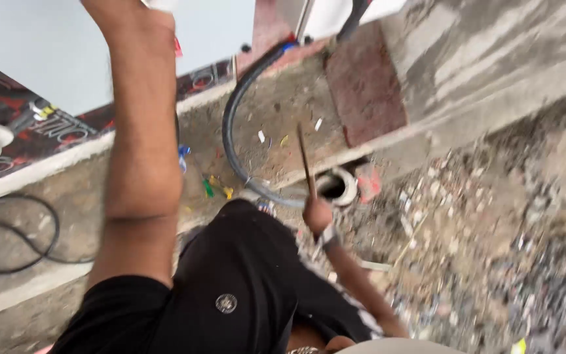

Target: The person sits on the ground holding a white plastic electrical junction box and first scores and cuts a rectangular opening in its side with a utility knife. They then saw out and enlarge the opening using a hacksaw blade, briefly use pliers, and finally hold the box up against a wall-mounted enclosure to check the fit.

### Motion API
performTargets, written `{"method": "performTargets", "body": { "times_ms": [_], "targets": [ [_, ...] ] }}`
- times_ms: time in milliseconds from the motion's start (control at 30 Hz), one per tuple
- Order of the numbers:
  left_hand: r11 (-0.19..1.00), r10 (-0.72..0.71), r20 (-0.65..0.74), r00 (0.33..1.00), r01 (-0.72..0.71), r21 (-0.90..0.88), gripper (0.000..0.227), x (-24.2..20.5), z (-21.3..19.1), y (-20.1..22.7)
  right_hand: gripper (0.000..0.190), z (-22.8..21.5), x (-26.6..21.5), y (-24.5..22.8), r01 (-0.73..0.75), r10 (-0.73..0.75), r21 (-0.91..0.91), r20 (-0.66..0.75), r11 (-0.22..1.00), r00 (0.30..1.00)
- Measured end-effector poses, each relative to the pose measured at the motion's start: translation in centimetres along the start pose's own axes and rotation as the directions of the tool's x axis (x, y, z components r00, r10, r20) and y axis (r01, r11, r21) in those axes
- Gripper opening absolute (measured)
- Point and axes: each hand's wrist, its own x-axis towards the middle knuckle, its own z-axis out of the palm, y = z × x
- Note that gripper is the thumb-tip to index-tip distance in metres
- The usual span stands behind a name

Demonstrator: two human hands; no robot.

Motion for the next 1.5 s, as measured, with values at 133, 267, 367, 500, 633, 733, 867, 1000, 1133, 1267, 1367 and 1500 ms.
{"method": "performTargets", "body": {
  "times_ms": [133, 267, 367, 500, 633, 733, 867, 1000, 1133, 1267, 1367, 1500],
  "targets": [
    [0.984, 0.046, 0.044, 0.998, -0.053, 0.169, 0.030, -7.1, 9.6, 9.7, 0.081, -21.0, 0.3, -9.5, -0.122, 0.229, 0.428, -0.209, 0.896, 0.951],
    [0.962, -0.236, 0.022, 0.972, 0.230, 0.149, 0.039, -12.2, 13.7, 9.2, 0.064, -32.2, 6.8, -13.1, -0.171, 0.372, 0.548, -0.279, 0.818, 0.885],
    [0.934, -0.291, -0.077, 0.954, 0.301, 0.193, 0.054, -13.4, 12.5, 7.8, 0.059, -39.9, 9.6, -17.7, 0.051, 0.293, 0.634, -0.425, 0.772, 0.857],
    [0.912, -0.299, -0.057, 0.953, 0.303, 0.276, 0.071, -14.5, 11.6, 5.7, 0.055, -47.2, 12.4, -21.5, 0.263, 0.100, 0.497, -0.590, 0.827, 0.801],
    [0.883, -0.259, -0.074, 0.963, 0.267, 0.386, 0.064, -16.1, 11.5, 4.9, 0.055, -48.6, 15.3, -22.9, 0.350, -0.004, 0.403, -0.651, 0.845, 0.759],
    [0.888, -0.193, -0.035, 0.981, 0.190, 0.419, 0.043, -16.8, 11.0, 4.0, 0.059, -48.8, 16.4, -23.3, 0.396, -0.050, 0.342, -0.701, 0.852, 0.712],
    [0.914, -0.148, 0.043, 0.988, 0.120, 0.388, 0.038, -17.9, 11.7, 4.2, 0.063, -49.6, 17.0, -23.5, 0.386, -0.078, 0.326, -0.669, 0.863, 0.739],
    [0.914, -0.116, 0.079, 0.990, 0.076, 0.398, 0.037, -18.5, 11.9, 3.9, 0.066, -49.8, 17.5, -23.4, 0.361, -0.077, 0.312, -0.653, 0.879, 0.753],
    [0.914, -0.110, 0.080, 0.991, 0.069, 0.399, 0.035, -19.0, 12.3, 3.6, 0.071, -49.9, 17.8, -23.5, 0.374, -0.072, 0.350, -0.639, 0.859, 0.765],
    [0.892, -0.111, 0.064, 0.992, 0.071, 0.446, 0.033, -19.1, 11.9, 3.5, 0.073, -49.9, 17.7, -23.7, 0.362, -0.062, 0.361, -0.629, 0.860, 0.775],
    [0.890, -0.116, 0.063, 0.991, 0.076, 0.450, 0.033, -19.2, 12.0, 3.4, 0.071, -49.9, 17.7, -23.7, 0.354, -0.066, 0.348, -0.625, 0.868, 0.778],
    [0.916, -0.113, 0.091, 0.989, 0.069, 0.394, 0.032, -19.0, 11.4, 2.8, 0.073, -50.2, 17.6, -23.6, 0.308, -0.060, 0.333, -0.587, 0.891, 0.807]
  ]
}}
